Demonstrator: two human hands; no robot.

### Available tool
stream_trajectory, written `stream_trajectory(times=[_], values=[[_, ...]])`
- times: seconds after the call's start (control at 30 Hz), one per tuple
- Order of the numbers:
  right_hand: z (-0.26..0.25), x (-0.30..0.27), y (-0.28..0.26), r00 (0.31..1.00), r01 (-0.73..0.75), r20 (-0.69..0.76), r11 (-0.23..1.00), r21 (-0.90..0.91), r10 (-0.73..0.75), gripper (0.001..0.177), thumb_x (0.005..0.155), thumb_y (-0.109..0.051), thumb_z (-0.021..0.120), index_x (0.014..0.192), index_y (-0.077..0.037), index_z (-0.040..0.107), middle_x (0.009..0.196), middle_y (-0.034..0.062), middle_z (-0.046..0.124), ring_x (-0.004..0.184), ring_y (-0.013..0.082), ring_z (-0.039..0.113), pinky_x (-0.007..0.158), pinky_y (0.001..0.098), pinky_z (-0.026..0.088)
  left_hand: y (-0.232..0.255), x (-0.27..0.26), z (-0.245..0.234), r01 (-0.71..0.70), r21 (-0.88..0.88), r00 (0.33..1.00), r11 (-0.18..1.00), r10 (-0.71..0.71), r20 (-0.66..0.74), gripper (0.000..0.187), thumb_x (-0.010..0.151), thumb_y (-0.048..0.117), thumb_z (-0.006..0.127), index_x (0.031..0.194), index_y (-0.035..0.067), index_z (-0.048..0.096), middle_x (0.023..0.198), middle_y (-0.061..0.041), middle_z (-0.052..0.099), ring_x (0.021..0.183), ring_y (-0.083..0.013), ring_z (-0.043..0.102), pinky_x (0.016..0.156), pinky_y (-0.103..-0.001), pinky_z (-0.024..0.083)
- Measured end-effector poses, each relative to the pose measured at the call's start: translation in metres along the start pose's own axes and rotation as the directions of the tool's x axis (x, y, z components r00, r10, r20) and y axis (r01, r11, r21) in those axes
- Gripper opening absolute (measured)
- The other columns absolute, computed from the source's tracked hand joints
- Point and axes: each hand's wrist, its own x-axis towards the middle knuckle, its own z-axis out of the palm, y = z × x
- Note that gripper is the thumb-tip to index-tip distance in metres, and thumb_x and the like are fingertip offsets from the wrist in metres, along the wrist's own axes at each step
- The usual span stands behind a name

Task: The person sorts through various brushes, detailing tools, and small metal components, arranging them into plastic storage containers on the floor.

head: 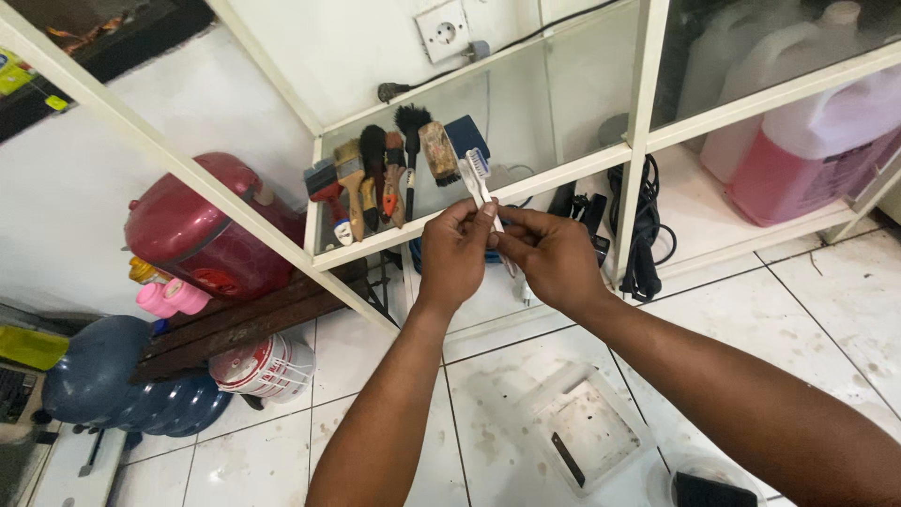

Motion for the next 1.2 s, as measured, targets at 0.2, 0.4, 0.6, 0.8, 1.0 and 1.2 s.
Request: stream_trajectory(times=[0.2, 0.4, 0.6, 0.8, 1.0, 1.2], values=[[0.012, 0.022, -0.004, 0.979, -0.182, 0.127, 0.962, 0.203, 0.159, 0.031, 0.083, -0.01, 0.077, 0.112, 0.001, 0.071, 0.085, 0.0117, 0.074, 0.07, 0.012, 0.064, 0.058, 0.0216, 0.056, -0.005, 0.019, -0.024, 0.122, -0.203, 0.993, 0.972, -0.121, 0.013, 0.022, 0.096, 0.017, 0.067, 0.105, -0.002, 0.071, 0.076, -0.01, 0.065, 0.064, -0.0133, 0.066, 0.059, -0.026, 0.058], [0.045, 0.054, -0.001, 0.988, -0.119, 0.109, 0.99, 0.08, 0.11, 0.026, 0.085, -0.011, 0.077, 0.109, 0.0, 0.073, 0.083, 0.0131, 0.074, 0.07, 0.0135, 0.064, 0.056, 0.0257, 0.055, -0.003, 0.03, -0.043, 0.222, -0.297, 0.964, 0.929, -0.255, -0.075, 0.024, 0.085, 0.014, 0.079, 0.101, -0.002, 0.07, 0.071, -0.01, 0.068, 0.058, -0.0121, 0.066, 0.058, -0.024, 0.059], [0.059, 0.075, -0.013, 0.985, 0.057, 0.17, 0.992, -0.112, -0.037, 0.023, 0.093, -0.01, 0.065, 0.113, -0.001, 0.072, 0.085, 0.0168, 0.074, 0.077, 0.0256, 0.071, 0.062, 0.0387, 0.06, -0.025, 0.063, -0.074, 0.306, -0.21, 0.926, 0.928, -0.342, -0.16, 0.041, 0.082, 0.013, 0.081, 0.107, -0.014, 0.064, 0.073, -0.015, 0.065, 0.056, -0.0165, 0.065, 0.051, -0.026, 0.06], [0.056, 0.088, -0.03, 0.911, 0.394, 0.243, 0.532, -0.749, -0.333, 0.033, 0.094, -0.015, 0.064, 0.127, -0.016, 0.067, 0.129, 0.0149, 0.06, 0.124, 0.04, 0.055, 0.105, 0.0582, 0.042, -0.001, 0.09, -0.079, 0.306, 0.13, 0.938, 0.943, -0.274, -0.213, 0.039, 0.075, 0.008, 0.081, 0.108, -0.006, 0.067, 0.068, -0.016, 0.067, 0.049, -0.0178, 0.068, 0.041, -0.031, 0.061], [0.057, 0.104, -0.02, 0.909, 0.415, 0.383, 0.422, -0.806, -0.163, 0.044, 0.099, -0.028, 0.053, 0.143, -0.032, 0.051, 0.159, 0.0042, 0.034, 0.143, 0.0451, 0.032, 0.115, 0.0666, 0.026, 0.029, 0.092, -0.066, 0.333, 0.279, 0.937, 0.901, -0.283, -0.205, 0.04, 0.075, 0.007, 0.078, 0.107, -0.004, 0.056, 0.063, -0.013, 0.062, 0.045, -0.0193, 0.065, 0.04, -0.027, 0.057], [0.053, 0.122, 0.0, 0.923, 0.382, 0.367, 0.39, -0.837, -0.117, 0.038, 0.102, -0.025, 0.05, 0.14, -0.027, 0.054, 0.15, 0.0046, 0.046, 0.141, 0.0453, 0.036, 0.111, 0.0626, 0.036, -0.005, 0.106, -0.061, 0.371, 0.278, 0.929, 0.886, -0.352, -0.117, 0.027, 0.076, -0.003, 0.073, 0.1, -0.007, 0.062, 0.066, -0.014, 0.062, 0.048, -0.0164, 0.064, 0.041, -0.023, 0.056]])
